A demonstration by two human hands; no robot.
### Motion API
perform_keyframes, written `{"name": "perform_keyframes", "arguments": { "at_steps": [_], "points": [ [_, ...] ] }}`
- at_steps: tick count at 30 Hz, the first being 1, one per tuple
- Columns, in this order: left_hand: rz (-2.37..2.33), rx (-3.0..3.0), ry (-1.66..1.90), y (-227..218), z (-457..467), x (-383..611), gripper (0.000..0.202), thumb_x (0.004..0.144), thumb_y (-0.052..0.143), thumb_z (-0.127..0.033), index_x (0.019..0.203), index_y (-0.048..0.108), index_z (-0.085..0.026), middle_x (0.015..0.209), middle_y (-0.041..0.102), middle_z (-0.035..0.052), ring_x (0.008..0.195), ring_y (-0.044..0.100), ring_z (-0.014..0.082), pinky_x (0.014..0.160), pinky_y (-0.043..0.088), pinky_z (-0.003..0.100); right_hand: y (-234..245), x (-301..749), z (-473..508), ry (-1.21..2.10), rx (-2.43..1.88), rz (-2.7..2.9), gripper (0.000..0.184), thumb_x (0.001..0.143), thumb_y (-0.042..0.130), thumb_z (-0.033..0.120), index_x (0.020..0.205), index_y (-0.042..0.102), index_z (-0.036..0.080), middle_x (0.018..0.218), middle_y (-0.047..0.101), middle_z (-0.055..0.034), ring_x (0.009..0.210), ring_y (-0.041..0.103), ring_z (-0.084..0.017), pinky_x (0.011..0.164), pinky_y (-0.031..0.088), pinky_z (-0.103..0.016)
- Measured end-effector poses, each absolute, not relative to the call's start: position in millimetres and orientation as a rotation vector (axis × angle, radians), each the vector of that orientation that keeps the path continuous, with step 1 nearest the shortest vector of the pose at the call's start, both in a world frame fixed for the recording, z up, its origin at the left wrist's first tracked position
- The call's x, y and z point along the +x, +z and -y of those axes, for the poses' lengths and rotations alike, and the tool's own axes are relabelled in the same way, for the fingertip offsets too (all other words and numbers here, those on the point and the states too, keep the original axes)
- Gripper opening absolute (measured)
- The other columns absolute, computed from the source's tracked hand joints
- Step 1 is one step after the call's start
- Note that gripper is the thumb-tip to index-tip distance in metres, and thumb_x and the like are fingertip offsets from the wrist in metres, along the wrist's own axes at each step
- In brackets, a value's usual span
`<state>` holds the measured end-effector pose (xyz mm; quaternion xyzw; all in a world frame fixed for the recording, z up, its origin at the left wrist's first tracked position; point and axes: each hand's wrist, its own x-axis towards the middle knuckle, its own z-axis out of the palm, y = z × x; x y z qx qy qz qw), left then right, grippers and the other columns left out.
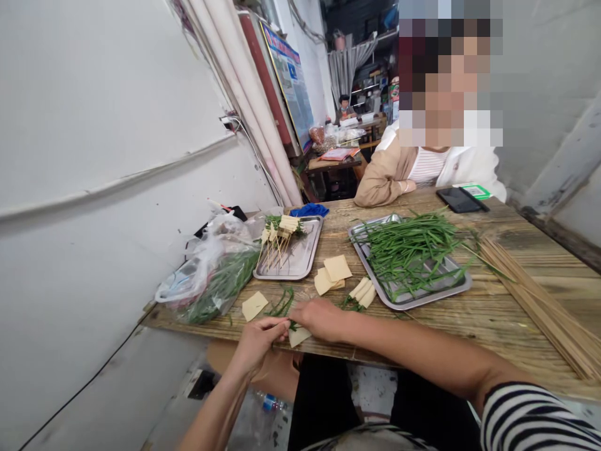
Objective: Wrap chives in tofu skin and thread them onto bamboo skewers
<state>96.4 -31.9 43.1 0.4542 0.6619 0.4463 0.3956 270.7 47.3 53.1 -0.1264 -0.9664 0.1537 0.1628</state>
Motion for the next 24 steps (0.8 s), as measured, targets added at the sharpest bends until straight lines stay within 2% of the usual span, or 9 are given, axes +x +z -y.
{"name": "perform_keyframes", "arguments": {
  "at_steps": [5,7,11,14,19,22,24],
  "points": [
    [-1.722,1.417,1.180,24.5,29.7,100.6,0.012,0.062,0.072,-0.030,0.068,0.074,-0.020,0.074,0.073,0.0056,0.073,0.066,0.0188,0.071,0.053,0.031,36.8,275.8,-53.3,0.213,-0.291,2.859,0.018,0.090,0.047,0.018,0.095,0.063,0.013,0.077,0.060,-0.0056,0.073,0.049,-0.016,0.062,0.033,-0.026],
    [-1.762,1.663,1.222,19.0,32.8,102.5,0.010,0.068,0.069,-0.030,0.071,0.075,-0.023,0.076,0.072,0.0049,0.074,0.066,0.0184,0.072,0.053,0.032,32.8,276.6,-52.5,0.128,-0.285,2.867,0.019,0.092,0.046,0.021,0.094,0.063,0.013,0.083,0.060,-0.0063,0.076,0.048,-0.017,0.063,0.032,-0.027],
    [-1.829,2.184,1.163,13.4,43.1,103.9,0.017,0.083,0.057,-0.027,0.083,0.074,-0.024,0.084,0.071,0.0045,0.077,0.064,0.0163,0.071,0.051,0.032,30.7,276.5,-49.9,-0.007,-0.268,2.869,0.026,0.096,0.039,0.026,0.093,0.061,0.013,0.087,0.057,-0.0069,0.079,0.046,-0.017,0.062,0.030,-0.028],
    [-1.807,2.481,1.036,11.6,47.8,98.4,0.020,0.086,0.053,-0.023,0.094,0.071,-0.024,0.090,0.069,0.0056,0.081,0.059,0.0165,0.072,0.048,0.032,31.7,278.5,-47.3,-0.057,-0.211,2.898,0.029,0.097,0.033,0.023,0.093,0.060,0.013,0.083,0.056,-0.0055,0.076,0.044,-0.017,0.061,0.030,-0.029],
    [-1.533,2.814,0.770,11.0,49.5,79.9,0.035,0.090,0.043,-0.015,0.120,0.058,-0.021,0.102,0.066,0.0076,0.093,0.054,0.0180,0.080,0.046,0.033,30.3,281.8,-38.7,-0.053,-0.233,2.883,0.027,0.092,0.047,0.036,0.086,0.059,0.013,0.087,0.056,-0.0067,0.082,0.045,-0.019,0.067,0.034,-0.031],
    [-1.536,2.842,0.584,17.4,53.6,75.5,0.040,0.088,0.044,-0.015,0.126,0.053,-0.021,0.111,0.063,0.0091,0.102,0.052,0.0203,0.087,0.044,0.037,27.5,278.8,-32.8,-0.064,-0.289,2.876,0.018,0.092,0.046,0.023,0.086,0.059,0.012,0.085,0.056,-0.0068,0.082,0.046,-0.018,0.069,0.035,-0.031],
    [-1.599,2.831,0.492,22.7,57.4,77.1,0.040,0.086,0.049,-0.023,0.127,0.052,-0.022,0.115,0.060,0.0098,0.106,0.051,0.0232,0.087,0.042,0.040,26.6,276.7,-30.7,-0.090,-0.306,2.868,0.017,0.091,0.044,0.018,0.088,0.059,0.011,0.084,0.056,-0.0071,0.080,0.047,-0.018,0.070,0.036,-0.031]
  ]
}}
